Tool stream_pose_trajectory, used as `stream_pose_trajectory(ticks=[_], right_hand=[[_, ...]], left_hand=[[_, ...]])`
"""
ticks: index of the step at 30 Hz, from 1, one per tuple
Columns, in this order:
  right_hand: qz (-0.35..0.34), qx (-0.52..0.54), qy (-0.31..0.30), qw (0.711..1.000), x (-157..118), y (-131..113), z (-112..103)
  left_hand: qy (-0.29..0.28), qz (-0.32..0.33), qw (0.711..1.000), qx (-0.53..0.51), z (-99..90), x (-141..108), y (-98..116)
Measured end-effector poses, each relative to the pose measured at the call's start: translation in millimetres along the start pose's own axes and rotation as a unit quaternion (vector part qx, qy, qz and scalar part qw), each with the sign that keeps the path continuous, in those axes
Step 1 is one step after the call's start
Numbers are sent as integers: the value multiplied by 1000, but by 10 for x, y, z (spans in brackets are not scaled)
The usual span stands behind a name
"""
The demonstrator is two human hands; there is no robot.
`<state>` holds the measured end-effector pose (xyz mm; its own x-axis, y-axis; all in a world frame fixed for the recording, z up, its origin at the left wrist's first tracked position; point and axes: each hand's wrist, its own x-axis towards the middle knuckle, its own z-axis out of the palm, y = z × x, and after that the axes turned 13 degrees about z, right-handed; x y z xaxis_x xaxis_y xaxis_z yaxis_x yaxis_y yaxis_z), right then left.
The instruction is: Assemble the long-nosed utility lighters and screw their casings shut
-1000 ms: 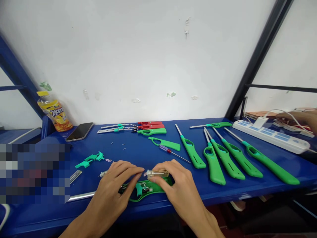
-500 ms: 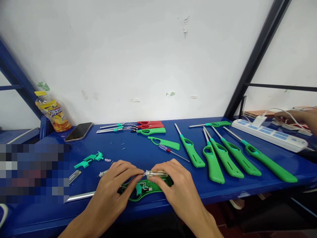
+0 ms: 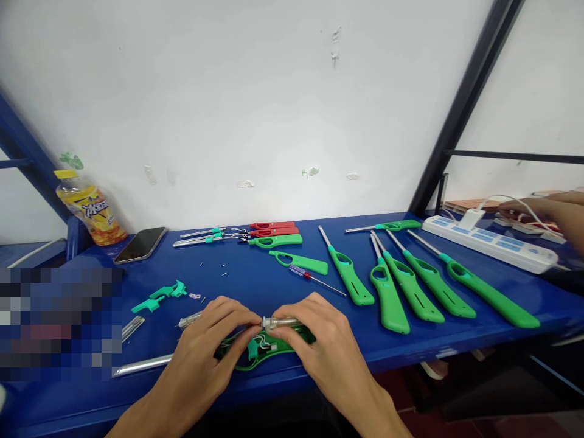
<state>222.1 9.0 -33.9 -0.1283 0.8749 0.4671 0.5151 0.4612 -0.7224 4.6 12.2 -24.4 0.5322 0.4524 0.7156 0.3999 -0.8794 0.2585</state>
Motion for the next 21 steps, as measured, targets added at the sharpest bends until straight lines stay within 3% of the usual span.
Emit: stream_pose_trajectory(ticks=[9,21], right_hand=[[-4,-9,4,1000,-1,0,0],[-5,-24,15,1000,-20,22,-6]], left_hand=[[12,48,998,44,-4,8,-16],[35,26,997,61,14,-30,-46]])
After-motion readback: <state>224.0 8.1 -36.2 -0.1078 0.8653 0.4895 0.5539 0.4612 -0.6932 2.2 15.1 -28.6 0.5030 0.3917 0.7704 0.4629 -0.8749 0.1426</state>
